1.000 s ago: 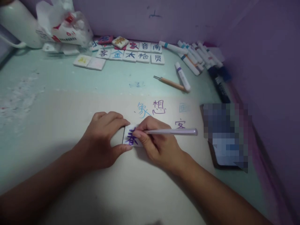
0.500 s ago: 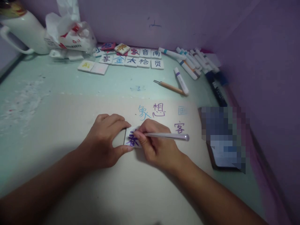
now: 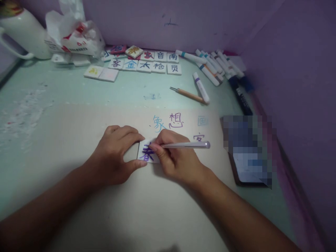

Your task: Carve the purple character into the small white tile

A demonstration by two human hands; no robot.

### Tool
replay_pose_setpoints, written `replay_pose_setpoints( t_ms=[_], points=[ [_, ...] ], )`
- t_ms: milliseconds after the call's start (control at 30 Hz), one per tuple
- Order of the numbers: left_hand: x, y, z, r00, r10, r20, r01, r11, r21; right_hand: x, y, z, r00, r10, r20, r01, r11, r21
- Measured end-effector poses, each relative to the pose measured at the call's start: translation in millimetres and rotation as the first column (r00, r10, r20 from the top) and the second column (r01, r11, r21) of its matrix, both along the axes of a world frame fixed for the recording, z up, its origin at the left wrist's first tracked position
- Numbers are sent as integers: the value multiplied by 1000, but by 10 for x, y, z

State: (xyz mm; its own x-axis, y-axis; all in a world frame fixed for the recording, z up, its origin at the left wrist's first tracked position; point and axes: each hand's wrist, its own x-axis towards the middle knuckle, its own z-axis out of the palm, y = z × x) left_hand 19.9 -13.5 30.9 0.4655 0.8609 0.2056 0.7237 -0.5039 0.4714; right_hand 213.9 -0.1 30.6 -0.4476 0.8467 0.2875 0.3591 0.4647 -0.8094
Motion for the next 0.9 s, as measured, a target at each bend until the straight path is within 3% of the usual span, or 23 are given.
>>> replay_pose_setpoints(
  t_ms=[567,800,900],
  points=[
    [7,0,14,1000,-9,18,9,1000,-8,55,11,24,999,-46,-13,44,991,-124],
    [14,-9,9,999,9,33,-9,1000,-17,70,48,-74,962,-156,-226,93,960,-264],
    [17,-9,8,999,11,31,-10,1000,-29,51,59,-67,970,-132,-203,81,967,-240]
  ],
)
